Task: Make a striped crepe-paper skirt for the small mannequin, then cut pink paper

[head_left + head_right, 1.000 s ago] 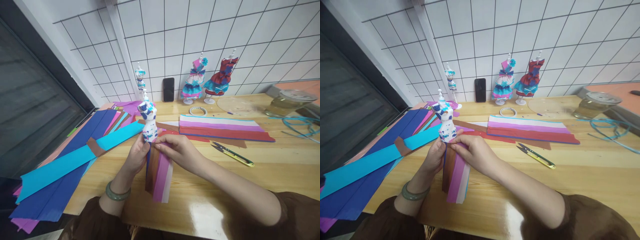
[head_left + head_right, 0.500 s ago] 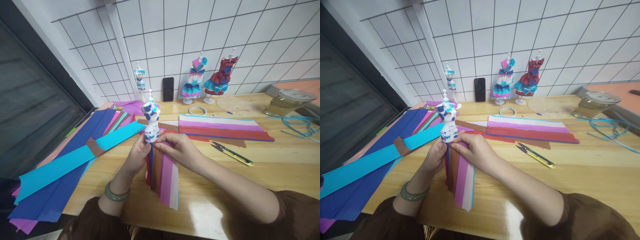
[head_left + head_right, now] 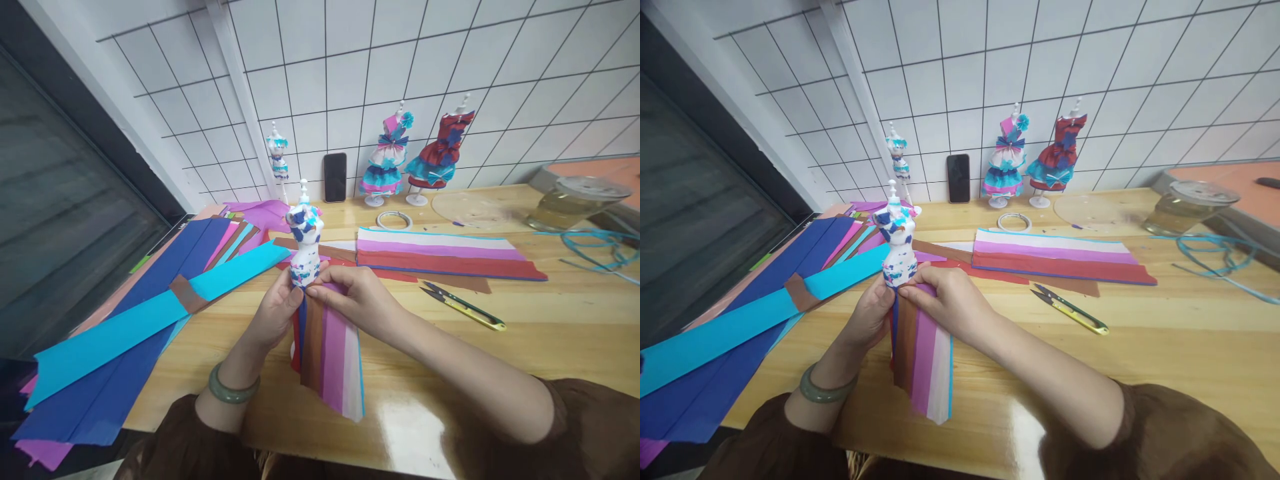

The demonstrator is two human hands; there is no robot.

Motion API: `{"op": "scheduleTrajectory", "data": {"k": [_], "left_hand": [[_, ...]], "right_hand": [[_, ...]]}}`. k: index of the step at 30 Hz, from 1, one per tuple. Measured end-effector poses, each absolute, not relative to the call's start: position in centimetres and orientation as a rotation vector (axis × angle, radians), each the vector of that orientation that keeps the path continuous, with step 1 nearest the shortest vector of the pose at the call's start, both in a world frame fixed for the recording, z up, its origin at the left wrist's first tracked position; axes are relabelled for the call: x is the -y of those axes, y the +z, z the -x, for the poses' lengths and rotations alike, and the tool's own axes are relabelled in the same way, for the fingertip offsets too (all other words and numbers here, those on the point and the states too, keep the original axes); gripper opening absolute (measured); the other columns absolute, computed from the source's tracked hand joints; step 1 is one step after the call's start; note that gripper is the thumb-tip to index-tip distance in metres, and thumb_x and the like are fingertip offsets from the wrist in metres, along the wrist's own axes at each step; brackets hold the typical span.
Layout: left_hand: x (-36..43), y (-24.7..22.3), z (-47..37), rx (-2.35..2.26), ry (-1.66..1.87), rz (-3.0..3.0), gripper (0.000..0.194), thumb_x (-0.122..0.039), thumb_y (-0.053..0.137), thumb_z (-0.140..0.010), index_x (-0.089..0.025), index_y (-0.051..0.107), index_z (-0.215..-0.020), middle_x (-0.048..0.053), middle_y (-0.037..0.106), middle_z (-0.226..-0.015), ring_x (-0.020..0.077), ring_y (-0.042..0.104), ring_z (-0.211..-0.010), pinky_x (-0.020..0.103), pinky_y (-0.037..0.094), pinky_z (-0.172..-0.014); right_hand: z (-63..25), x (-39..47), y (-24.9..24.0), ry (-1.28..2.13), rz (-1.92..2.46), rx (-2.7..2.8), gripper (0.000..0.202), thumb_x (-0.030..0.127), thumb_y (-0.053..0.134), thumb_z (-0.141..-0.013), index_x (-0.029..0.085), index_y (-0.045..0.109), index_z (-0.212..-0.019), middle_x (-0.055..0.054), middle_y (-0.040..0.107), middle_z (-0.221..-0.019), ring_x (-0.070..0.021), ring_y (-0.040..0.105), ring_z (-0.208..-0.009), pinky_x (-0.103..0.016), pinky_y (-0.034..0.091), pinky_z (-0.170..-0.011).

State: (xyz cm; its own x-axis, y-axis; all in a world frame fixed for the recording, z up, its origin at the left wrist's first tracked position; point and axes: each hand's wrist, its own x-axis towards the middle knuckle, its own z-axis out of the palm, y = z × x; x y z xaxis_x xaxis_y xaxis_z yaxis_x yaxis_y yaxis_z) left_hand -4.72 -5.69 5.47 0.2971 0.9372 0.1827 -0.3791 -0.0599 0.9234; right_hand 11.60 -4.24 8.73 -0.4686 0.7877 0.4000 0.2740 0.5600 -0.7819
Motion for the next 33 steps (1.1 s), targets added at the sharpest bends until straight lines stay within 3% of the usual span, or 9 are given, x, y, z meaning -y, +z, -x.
{"op": "scheduleTrajectory", "data": {"k": [10,16,19,27,33], "left_hand": [[5.8,5.3,4.6,-0.63,1.167,-1.15,0.047,-0.037,0.052,-0.086,-0.023,0.043,-0.13,0.009,0.052,-0.129,0.0243,0.039,-0.127,0.038,0.032,-0.106],[6.1,5.4,4.6,-0.649,1.172,-1.157,0.049,-0.045,0.052,-0.084,-0.021,0.048,-0.127,0.009,0.051,-0.129,0.0268,0.039,-0.127,0.039,0.029,-0.107],[6.2,5.6,4.4,-0.711,1.189,-1.192,0.047,-0.041,0.053,-0.085,-0.021,0.048,-0.127,0.008,0.05,-0.131,0.026,0.039,-0.127,0.037,0.028,-0.108],[6.7,6.0,4.2,-0.855,1.227,-1.275,0.045,-0.034,0.05,-0.087,-0.022,0.044,-0.13,0.006,0.048,-0.134,0.0246,0.039,-0.127,0.035,0.032,-0.106],[6.6,6.1,4.1,-0.857,1.233,-1.205,0.045,-0.037,0.047,-0.088,-0.021,0.044,-0.13,0.007,0.051,-0.131,0.0245,0.042,-0.124,0.036,0.034,-0.104]], "right_hand": [[-11.6,4.3,8.8,0.778,0.913,2.013,0.015,0.029,0.057,-0.083,0.017,0.064,-0.077,0.001,0.063,-0.07,-0.0103,0.053,-0.061,-0.02,0.038,-0.057],[-11.6,4.2,8.6,0.77,0.952,2.017,0.015,0.03,0.058,-0.082,0.017,0.064,-0.077,0.001,0.063,-0.071,-0.0105,0.054,-0.063,-0.02,0.037,-0.057],[-11.5,4.3,8.6,0.768,0.954,2.009,0.014,0.03,0.058,-0.082,0.018,0.063,-0.077,0.001,0.063,-0.073,-0.0107,0.055,-0.064,-0.02,0.036,-0.058],[-11.2,4.6,8.5,0.747,0.968,2.02,0.012,0.028,0.057,-0.083,0.018,0.062,-0.077,0.001,0.064,-0.075,-0.0117,0.056,-0.066,-0.021,0.037,-0.059],[-11.5,4.5,8.4,0.801,0.887,2.062,0.012,0.028,0.056,-0.084,0.02,0.064,-0.09,-0.001,0.068,-0.086,-0.0144,0.061,-0.077,-0.023,0.041,-0.066]]}}
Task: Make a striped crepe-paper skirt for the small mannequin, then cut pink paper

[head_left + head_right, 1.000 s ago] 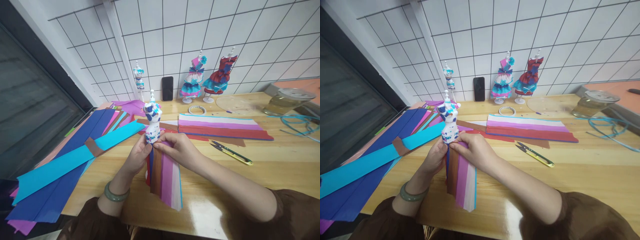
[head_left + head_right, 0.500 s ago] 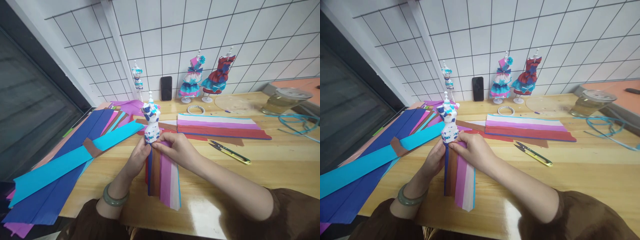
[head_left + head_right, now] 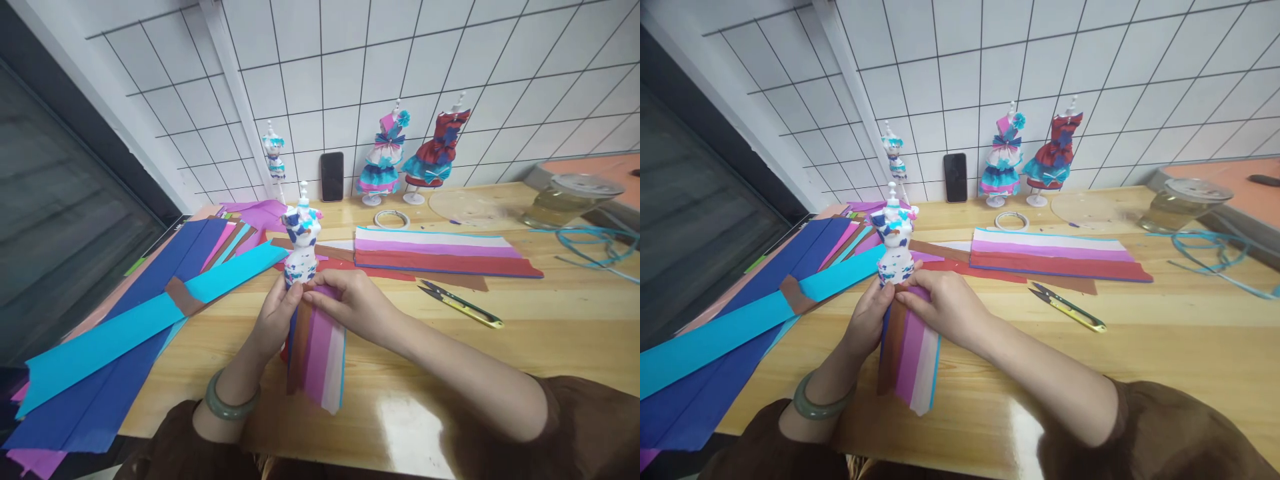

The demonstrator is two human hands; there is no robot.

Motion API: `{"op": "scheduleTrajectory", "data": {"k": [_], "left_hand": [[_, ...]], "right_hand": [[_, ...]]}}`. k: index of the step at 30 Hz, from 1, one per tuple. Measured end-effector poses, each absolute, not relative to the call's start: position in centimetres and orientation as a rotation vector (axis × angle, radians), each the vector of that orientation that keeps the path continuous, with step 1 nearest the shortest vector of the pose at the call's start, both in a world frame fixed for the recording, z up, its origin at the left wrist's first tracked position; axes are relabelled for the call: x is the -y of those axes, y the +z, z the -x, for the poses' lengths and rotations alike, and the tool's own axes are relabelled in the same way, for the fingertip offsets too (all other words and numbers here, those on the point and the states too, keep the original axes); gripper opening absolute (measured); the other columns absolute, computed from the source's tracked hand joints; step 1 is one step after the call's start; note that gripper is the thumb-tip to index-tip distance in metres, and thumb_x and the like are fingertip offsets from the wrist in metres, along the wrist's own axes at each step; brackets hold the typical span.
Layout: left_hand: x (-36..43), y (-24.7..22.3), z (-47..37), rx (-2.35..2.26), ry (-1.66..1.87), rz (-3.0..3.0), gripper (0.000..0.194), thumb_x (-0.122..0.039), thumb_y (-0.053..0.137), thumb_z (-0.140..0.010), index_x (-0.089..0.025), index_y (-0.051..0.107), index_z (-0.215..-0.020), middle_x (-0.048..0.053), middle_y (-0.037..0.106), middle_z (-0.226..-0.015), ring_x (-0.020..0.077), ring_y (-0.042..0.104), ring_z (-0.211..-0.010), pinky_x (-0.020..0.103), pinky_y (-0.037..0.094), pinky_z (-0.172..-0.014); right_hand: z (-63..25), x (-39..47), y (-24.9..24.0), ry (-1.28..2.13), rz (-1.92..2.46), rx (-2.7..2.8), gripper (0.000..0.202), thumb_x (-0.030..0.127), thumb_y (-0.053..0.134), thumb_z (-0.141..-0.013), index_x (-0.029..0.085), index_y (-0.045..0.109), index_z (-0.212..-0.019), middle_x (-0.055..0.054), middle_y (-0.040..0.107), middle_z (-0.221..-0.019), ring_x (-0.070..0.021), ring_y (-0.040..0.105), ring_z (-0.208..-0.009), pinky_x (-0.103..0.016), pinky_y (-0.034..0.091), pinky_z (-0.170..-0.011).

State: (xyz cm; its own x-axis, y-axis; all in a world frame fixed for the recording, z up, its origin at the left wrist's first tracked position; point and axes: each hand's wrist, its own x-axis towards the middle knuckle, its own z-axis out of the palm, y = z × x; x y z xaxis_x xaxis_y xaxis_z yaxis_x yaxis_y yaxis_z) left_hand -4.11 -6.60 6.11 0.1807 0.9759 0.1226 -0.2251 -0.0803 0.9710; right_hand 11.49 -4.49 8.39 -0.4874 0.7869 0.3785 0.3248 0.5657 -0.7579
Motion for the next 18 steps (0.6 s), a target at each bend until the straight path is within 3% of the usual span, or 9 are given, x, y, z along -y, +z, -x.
{"op": "scheduleTrajectory", "data": {"k": [7,14,18], "left_hand": [[6.29,5.69,4.26,-0.758,1.23,-1.107,0.044,-0.036,0.049,-0.088,-0.022,0.045,-0.13,0.008,0.053,-0.128,0.0249,0.046,-0.12,0.036,0.039,-0.099],[5.79,5.3,4.76,-0.835,1.254,-1.238,0.037,-0.038,0.05,-0.087,-0.021,0.056,-0.119,0.005,0.054,-0.128,0.0224,0.038,-0.128,0.033,0.026,-0.109],[5.7,5.37,4.79,-0.758,1.24,-1.244,0.038,-0.034,0.055,-0.085,-0.021,0.055,-0.121,0.006,0.056,-0.125,0.0239,0.042,-0.125,0.036,0.028,-0.107]], "right_hand": [[-11.53,4.44,8.45,0.849,0.872,2.074,0.015,0.023,0.054,-0.085,0.02,0.065,-0.094,-0.002,0.07,-0.09,-0.0153,0.062,-0.08,-0.024,0.043,-0.069],[-11.93,4.23,8.91,0.816,0.889,2.09,0.013,0.029,0.056,-0.084,0.019,0.065,-0.085,0.001,0.067,-0.078,-0.0119,0.059,-0.069,-0.021,0.039,-0.06],[-12.06,4.26,9.11,0.776,0.916,2.135,0.013,0.028,0.056,-0.083,0.018,0.061,-0.077,0.002,0.063,-0.071,-0.0102,0.054,-0.063,-0.02,0.034,-0.055]]}}
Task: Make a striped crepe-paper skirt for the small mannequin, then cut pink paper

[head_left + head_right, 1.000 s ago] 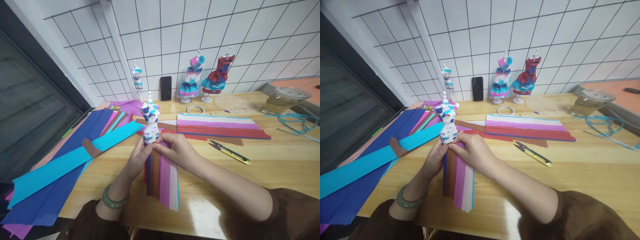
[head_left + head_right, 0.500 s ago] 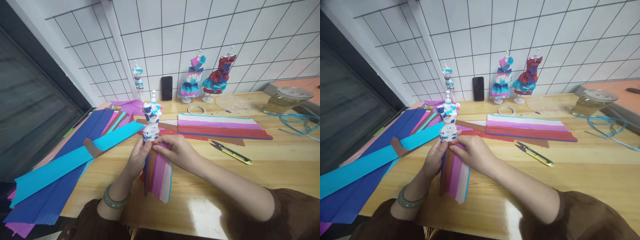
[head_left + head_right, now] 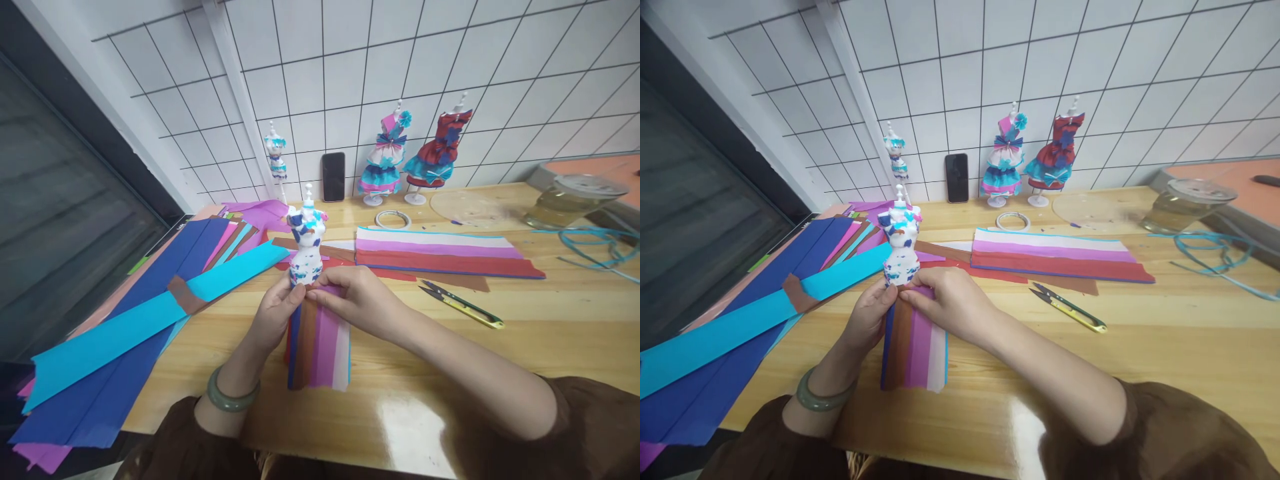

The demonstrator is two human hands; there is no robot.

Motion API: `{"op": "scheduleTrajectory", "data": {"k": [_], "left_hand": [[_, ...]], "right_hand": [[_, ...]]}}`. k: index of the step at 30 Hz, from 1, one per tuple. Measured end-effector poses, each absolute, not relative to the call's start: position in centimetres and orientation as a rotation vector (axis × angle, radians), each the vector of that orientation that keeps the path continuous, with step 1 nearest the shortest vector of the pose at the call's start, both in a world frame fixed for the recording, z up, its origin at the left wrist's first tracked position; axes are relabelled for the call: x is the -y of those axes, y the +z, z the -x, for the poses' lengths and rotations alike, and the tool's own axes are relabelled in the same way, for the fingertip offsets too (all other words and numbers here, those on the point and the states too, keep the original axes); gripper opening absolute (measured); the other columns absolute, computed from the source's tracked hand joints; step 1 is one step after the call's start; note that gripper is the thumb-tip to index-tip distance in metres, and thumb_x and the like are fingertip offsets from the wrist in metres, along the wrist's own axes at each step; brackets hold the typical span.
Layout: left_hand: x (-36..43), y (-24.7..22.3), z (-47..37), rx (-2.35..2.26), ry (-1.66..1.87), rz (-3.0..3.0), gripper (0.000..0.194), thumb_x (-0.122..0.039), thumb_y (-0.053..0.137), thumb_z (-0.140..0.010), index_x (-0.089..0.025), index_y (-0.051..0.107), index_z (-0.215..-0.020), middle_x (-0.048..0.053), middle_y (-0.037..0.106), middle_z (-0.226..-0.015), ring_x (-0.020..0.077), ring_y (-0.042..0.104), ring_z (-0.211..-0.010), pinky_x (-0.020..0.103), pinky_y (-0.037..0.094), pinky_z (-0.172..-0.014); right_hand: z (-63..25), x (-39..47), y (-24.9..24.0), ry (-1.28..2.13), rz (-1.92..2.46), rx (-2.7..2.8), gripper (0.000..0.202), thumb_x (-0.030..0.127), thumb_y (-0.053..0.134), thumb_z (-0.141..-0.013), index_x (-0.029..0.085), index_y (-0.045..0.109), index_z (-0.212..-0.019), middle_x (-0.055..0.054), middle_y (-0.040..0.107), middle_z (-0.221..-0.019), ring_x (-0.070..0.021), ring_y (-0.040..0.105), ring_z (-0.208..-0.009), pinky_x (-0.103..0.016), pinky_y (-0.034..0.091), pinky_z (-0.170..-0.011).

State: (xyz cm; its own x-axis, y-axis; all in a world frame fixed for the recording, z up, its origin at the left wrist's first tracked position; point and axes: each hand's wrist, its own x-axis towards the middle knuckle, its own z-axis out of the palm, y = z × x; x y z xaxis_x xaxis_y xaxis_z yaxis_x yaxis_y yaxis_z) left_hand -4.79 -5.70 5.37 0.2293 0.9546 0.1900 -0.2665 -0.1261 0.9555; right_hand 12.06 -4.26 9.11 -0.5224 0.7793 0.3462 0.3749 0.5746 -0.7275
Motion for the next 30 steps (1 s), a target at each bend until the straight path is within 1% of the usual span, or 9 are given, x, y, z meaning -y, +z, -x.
{"op": "scheduleTrajectory", "data": {"k": [3,7,11,16,20,30], "left_hand": [[5.63,5.34,4.85,-0.746,1.269,-1.237,0.042,-0.031,0.058,-0.082,-0.022,0.053,-0.123,0.007,0.056,-0.125,0.0245,0.047,-0.121,0.038,0.033,-0.104],[5.47,5.07,5.06,-0.778,1.382,-1.271,0.04,-0.031,0.057,-0.083,-0.022,0.053,-0.122,0.006,0.055,-0.127,0.0227,0.047,-0.121,0.034,0.035,-0.103],[5.42,5.13,5.2,-0.759,1.376,-1.34,0.042,-0.031,0.059,-0.081,-0.021,0.053,-0.122,0.008,0.056,-0.125,0.0241,0.048,-0.119,0.034,0.04,-0.099],[5.55,5.55,5.13,-0.817,1.378,-1.403,0.043,-0.024,0.063,-0.078,-0.019,0.054,-0.12,0.009,0.061,-0.118,0.0237,0.056,-0.11,0.033,0.045,-0.093],[5.59,5.57,5.09,-0.87,1.392,-1.412,0.042,-0.025,0.062,-0.079,-0.017,0.055,-0.12,0.009,0.062,-0.116,0.0235,0.057,-0.109,0.033,0.045,-0.093],[5.5,5.44,5.02,-0.89,1.395,-1.404,0.044,-0.026,0.064,-0.077,-0.016,0.056,-0.119,0.009,0.063,-0.116,0.0243,0.057,-0.108,0.034,0.045,-0.093]], "right_hand": [[-12.06,4.35,9.22,0.764,0.934,2.15,0.016,0.029,0.056,-0.083,0.018,0.058,-0.072,0.002,0.058,-0.066,-0.0094,0.049,-0.06,-0.02,0.031,-0.053],[-12.19,4.37,9.43,0.739,0.962,2.182,0.019,0.03,0.054,-0.084,0.017,0.055,-0.07,0.003,0.054,-0.063,-0.0092,0.046,-0.058,-0.02,0.028,-0.052],[-12.41,4.32,9.64,0.726,0.98,2.208,0.02,0.031,0.052,-0.085,0.017,0.056,-0.072,0.002,0.054,-0.064,-0.0096,0.046,-0.059,-0.021,0.028,-0.053],[-12.58,4.36,9.87,0.737,0.992,2.236,0.017,0.031,0.052,-0.085,0.018,0.057,-0.075,0.001,0.056,-0.067,-0.0101,0.047,-0.061,-0.021,0.029,-0.053],[-12.59,4.33,10.07,0.759,0.97,2.256,0.016,0.03,0.05,-0.086,0.018,0.058,-0.079,0.001,0.058,-0.07,-0.0106,0.049,-0.063,-0.021,0.03,-0.055],[-12.65,4.38,10.05,0.924,0.974,2.156,0.019,0.032,0.052,-0.085,0.017,0.054,-0.073,0.001,0.056,-0.068,-0.01,0.048,-0.061,-0.021,0.033,-0.053]]}}
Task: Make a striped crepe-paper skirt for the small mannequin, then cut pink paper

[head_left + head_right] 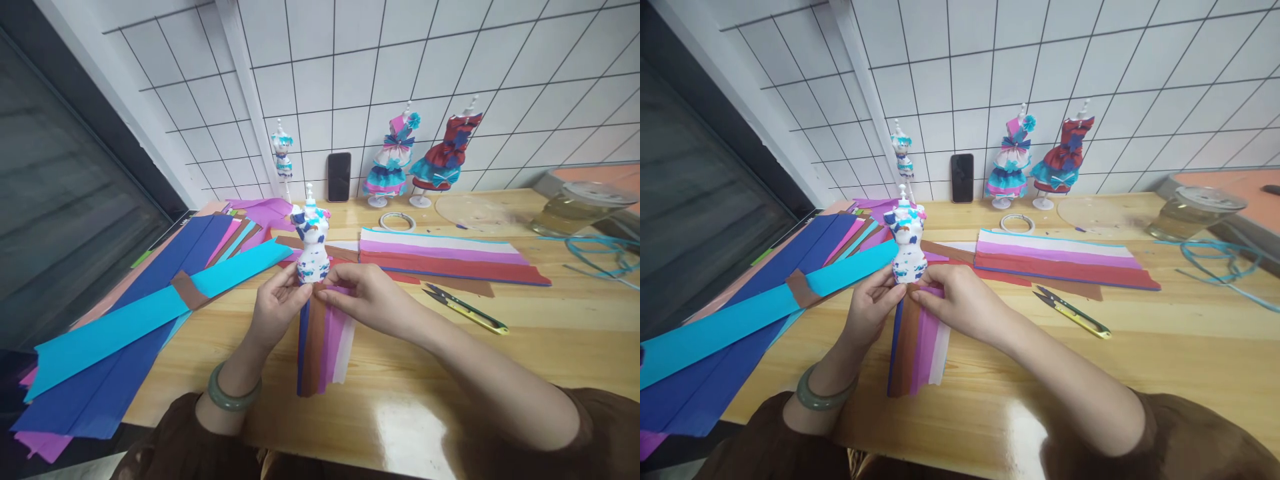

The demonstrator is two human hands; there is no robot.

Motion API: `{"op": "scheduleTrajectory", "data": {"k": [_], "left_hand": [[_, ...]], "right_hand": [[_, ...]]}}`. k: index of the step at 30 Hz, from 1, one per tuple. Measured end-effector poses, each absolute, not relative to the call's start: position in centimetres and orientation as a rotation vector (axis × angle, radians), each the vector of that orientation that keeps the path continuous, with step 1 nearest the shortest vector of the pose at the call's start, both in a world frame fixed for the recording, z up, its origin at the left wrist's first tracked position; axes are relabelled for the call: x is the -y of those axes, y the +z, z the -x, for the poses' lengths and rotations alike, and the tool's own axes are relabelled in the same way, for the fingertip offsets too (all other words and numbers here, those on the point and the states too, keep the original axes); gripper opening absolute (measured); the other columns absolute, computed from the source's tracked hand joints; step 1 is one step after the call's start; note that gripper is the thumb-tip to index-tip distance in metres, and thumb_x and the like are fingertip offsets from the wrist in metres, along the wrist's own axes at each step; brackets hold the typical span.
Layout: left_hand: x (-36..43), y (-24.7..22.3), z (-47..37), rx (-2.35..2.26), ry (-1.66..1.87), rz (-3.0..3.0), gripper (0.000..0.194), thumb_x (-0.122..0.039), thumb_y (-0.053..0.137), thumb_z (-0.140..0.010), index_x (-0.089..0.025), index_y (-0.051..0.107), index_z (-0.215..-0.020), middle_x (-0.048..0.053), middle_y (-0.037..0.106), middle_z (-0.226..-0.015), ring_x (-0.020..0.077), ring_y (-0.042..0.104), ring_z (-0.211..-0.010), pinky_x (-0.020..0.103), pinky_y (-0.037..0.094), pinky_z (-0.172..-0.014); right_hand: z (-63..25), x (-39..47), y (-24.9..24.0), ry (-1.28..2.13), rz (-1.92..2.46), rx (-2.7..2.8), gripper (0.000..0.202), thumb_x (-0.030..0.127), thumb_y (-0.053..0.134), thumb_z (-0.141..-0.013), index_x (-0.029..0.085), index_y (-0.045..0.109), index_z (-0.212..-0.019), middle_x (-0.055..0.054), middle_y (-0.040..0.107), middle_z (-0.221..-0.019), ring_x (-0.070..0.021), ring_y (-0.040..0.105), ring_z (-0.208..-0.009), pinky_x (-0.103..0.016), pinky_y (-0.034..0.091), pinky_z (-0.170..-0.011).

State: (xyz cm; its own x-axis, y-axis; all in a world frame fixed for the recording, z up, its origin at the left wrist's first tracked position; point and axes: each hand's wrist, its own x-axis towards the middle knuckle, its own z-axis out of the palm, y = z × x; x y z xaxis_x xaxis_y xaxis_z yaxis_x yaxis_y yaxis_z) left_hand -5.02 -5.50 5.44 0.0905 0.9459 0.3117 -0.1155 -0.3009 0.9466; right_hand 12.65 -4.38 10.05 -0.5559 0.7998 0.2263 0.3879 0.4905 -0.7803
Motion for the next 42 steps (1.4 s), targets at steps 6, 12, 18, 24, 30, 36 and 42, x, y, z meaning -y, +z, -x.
{"op": "scheduleTrajectory", "data": {"k": [6,12,18,24,30,36,42], "left_hand": [[5.5,5.63,5.16,-0.892,1.399,-1.412,0.043,-0.026,0.061,-0.079,-0.017,0.055,-0.121,0.008,0.063,-0.116,0.0236,0.057,-0.109,0.032,0.046,-0.093],[5.53,5.53,4.89,-0.897,1.4,-1.404,0.044,-0.026,0.062,-0.079,-0.016,0.055,-0.121,0.009,0.062,-0.116,0.0238,0.056,-0.11,0.033,0.045,-0.094],[5.53,5.49,4.84,-0.913,1.388,-1.4,0.04,-0.028,0.061,-0.079,-0.018,0.057,-0.118,0.007,0.063,-0.116,0.0237,0.056,-0.11,0.034,0.044,-0.095],[5.43,5.41,4.91,-0.911,1.4,-1.377,0.039,-0.029,0.061,-0.079,-0.016,0.059,-0.116,0.008,0.062,-0.116,0.0252,0.053,-0.113,0.035,0.042,-0.096],[5.43,5.52,4.84,-0.847,1.383,-1.339,0.037,-0.028,0.057,-0.082,-0.016,0.057,-0.117,0.008,0.06,-0.119,0.0259,0.05,-0.117,0.035,0.041,-0.097],[5.47,5.73,4.79,-0.769,1.33,-1.38,0.043,-0.028,0.061,-0.079,-0.016,0.054,-0.12,0.009,0.058,-0.122,0.0257,0.05,-0.116,0.035,0.039,-0.098],[5.34,5.46,4.78,-0.759,1.34,-1.376,0.044,-0.026,0.062,-0.078,-0.017,0.054,-0.12,0.009,0.058,-0.122,0.025,0.051,-0.115,0.034,0.039,-0.098]], "right_hand": [[-12.73,4.41,10.34,0.978,0.934,2.125,0.022,0.036,0.053,-0.084,0.017,0.05,-0.073,0.002,0.054,-0.069,-0.0094,0.047,-0.062,-0.02,0.034,-0.054],[-12.73,4.4,10.4,0.916,0.973,2.155,0.022,0.036,0.051,-0.086,0.017,0.054,-0.076,0.0,0.057,-0.071,-0.0111,0.05,-0.064,-0.021,0.035,-0.055],[-12.82,4.39,10.45,0.841,1.006,2.156,0.02,0.034,0.051,-0.085,0.017,0.054,-0.075,0.0,0.057,-0.069,-0.0111,0.05,-0.062,-0.021,0.035,-0.055],[-12.82,4.32,10.29,0.843,1.028,2.156,0.023,0.036,0.051,-0.085,0.017,0.052,-0.072,0.001,0.055,-0.066,-0.0103,0.047,-0.059,-0.021,0.033,-0.052],[-12.75,4.18,10.01,0.888,1.044,2.136,0.016,0.031,0.052,-0.084,0.017,0.057,-0.078,0.0,0.059,-0.071,-0.0117,0.051,-0.063,-0.022,0.036,-0.055],[-12.85,3.93,9.65,0.872,1.037,2.127,0.015,0.03,0.052,-0.085,0.018,0.06,-0.08,-0.001,0.062,-0.073,-0.0126,0.054,-0.065,-0.022,0.037,-0.056],[-12.88,4.22,10.07,0.838,1.015,2.158,0.018,0.031,0.05,-0.086,0.017,0.061,-0.08,-0.001,0.062,-0.071,-0.012,0.053,-0.062,-0.022,0.036,-0.054]]}}
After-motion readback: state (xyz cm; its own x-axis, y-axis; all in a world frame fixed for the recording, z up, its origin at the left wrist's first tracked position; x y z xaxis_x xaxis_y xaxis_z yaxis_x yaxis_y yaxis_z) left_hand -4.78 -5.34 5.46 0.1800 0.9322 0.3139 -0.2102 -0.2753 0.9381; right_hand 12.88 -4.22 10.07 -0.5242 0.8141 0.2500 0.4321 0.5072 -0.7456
